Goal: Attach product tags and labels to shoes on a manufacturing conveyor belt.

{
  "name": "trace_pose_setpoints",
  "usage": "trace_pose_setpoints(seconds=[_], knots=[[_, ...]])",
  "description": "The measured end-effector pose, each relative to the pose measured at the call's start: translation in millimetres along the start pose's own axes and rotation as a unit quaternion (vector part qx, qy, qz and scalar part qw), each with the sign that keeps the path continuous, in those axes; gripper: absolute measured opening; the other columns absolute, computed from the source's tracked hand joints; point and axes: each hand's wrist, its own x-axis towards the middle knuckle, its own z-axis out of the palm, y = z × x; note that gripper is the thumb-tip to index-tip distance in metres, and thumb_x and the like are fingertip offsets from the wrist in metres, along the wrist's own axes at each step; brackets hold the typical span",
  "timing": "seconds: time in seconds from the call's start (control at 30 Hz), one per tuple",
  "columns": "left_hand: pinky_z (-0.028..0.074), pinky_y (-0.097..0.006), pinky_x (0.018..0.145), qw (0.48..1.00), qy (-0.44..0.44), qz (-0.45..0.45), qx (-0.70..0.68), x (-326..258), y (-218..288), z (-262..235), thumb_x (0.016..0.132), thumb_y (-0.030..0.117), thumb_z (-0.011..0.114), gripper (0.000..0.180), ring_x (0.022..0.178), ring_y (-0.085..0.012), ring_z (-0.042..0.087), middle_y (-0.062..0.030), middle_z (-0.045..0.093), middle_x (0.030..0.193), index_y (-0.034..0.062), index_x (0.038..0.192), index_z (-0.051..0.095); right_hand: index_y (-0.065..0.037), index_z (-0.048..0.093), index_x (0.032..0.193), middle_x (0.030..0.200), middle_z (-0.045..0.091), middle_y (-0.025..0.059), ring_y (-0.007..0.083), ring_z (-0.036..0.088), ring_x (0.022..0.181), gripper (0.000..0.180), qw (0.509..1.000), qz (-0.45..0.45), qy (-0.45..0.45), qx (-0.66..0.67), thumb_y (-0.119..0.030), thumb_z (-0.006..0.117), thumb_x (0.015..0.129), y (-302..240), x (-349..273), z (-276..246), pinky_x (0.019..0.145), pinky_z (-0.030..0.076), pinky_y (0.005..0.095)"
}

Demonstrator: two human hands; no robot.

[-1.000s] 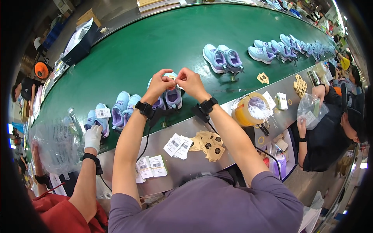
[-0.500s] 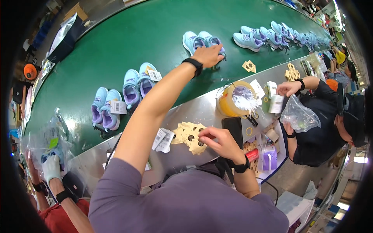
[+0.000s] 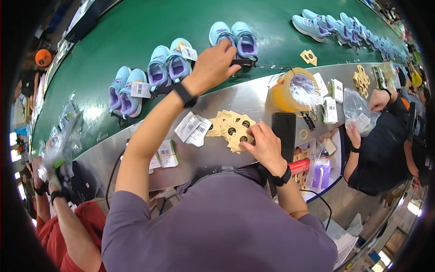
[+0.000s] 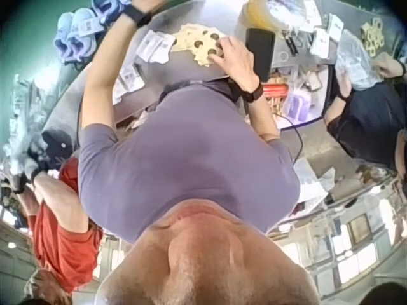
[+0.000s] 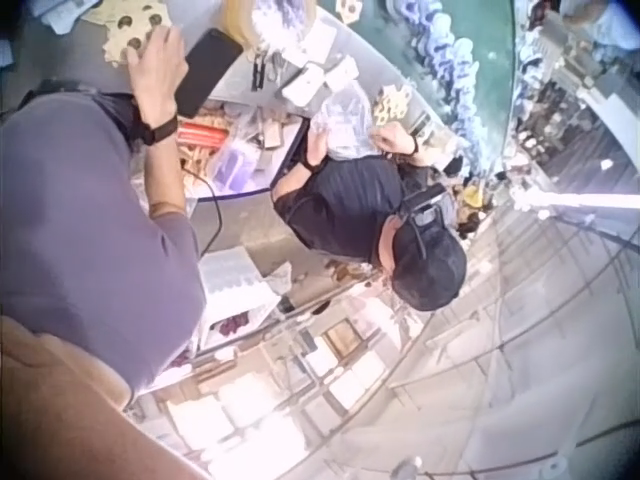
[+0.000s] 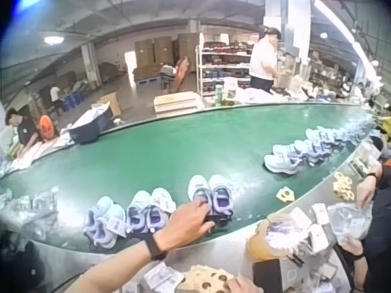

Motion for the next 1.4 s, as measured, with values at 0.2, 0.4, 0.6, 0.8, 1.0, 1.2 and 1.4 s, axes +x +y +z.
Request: trace_pose_setpoints(seconds=[0.2,0.4,0.6,0.8,1.0,1.2,1.4], knots=[[0.045,-0.038,0.061,0.948,-0.126,-0.256,-0.144,-128.9,-12.7,-60.4,0.076,0.024,0.069,0.024,0.069,-0.0287,0.059,-0.0139,0.061,0.075,0.0004,0.077,0.063,-0.007,0.058,0.081,0.074,0.057,0.0056,0.0224,0.058,0.069,0.021,0.983,0.115,-0.099,0.100,-0.023,0.071,0.074,8.1,-2.4,9.4,0.060,0.045,0.0331],[0.044,-0.037,0.060,0.917,-0.218,-0.314,-0.112,-171.2,0.3,-51.0,0.067,0.032,0.074,0.034,0.072,-0.0270,0.058,-0.0102,0.060,0.077,0.0026,0.074,0.060,-0.003,0.062,0.079,0.070,0.061,0.0083,0.0210,0.060,0.063,0.020,0.966,0.153,-0.100,0.183,-0.022,0.070,0.076,25.2,-1.7,11.6,0.058,0.044,0.0319],[0.038,-0.028,0.056,0.881,-0.204,-0.353,-0.239,-168.6,-10.7,-53.4,0.074,0.020,0.072,0.025,0.061,-0.0119,0.048,-0.0030,0.053,0.066,0.0009,0.075,0.056,0.000,0.066,0.093,0.073,0.063,0.0111,0.0187,0.059,0.064,0.020,0.968,0.097,-0.054,0.223,-0.017,0.063,0.082,35.7,-4.7,1.7,0.062,0.045,0.0303],[0.041,-0.020,0.059,0.824,-0.125,-0.336,-0.438,-129.7,39.0,-61.7,0.079,0.005,0.067,0.011,0.064,-0.0039,0.050,0.0039,0.056,0.069,0.0038,0.085,0.058,0.003,0.064,0.098,0.080,0.064,0.0011,0.0057,0.058,0.074,0.016,0.867,0.157,0.009,0.474,-0.009,0.058,0.088,44.7,-4.8,-3.8,0.065,0.046,0.0217],[0.047,-0.023,0.073,0.684,-0.091,-0.325,-0.647,-84.4,118.0,-21.7,0.077,0.000,0.070,0.020,0.085,-0.0095,0.056,-0.0046,0.058,0.100,0.0068,0.080,0.052,0.001,0.062,0.103,0.084,0.063,-0.0004,0.0047,0.057,0.075,0.018,0.824,0.083,0.029,0.560,-0.010,0.055,0.092,16.3,5.1,-33.8,0.064,0.045,0.0201],[0.048,-0.025,0.072,0.694,-0.077,-0.336,-0.632,-45.7,137.0,-8.8,0.079,0.000,0.069,0.016,0.078,-0.0091,0.058,-0.0009,0.062,0.087,0.0036,0.089,0.056,-0.003,0.062,0.101,0.084,0.066,0.0028,0.0049,0.056,0.071,0.016,0.776,0.146,0.272,0.550,-0.014,0.054,0.093,62.9,-0.7,-58.1,0.058,0.041,0.0178],[0.047,-0.025,0.064,0.891,-0.060,-0.105,-0.438,-10.6,156.8,10.9,0.075,-0.006,0.065,0.013,0.072,-0.0145,0.058,-0.0056,0.060,0.081,-0.0005,0.087,0.063,-0.007,0.056,0.106,0.081,0.059,-0.0012,0.0057,0.053,0.067,0.018,0.488,0.134,0.443,0.740,-0.017,0.059,0.092,125.1,4.2,-87.8,0.052,0.038,0.0177]])
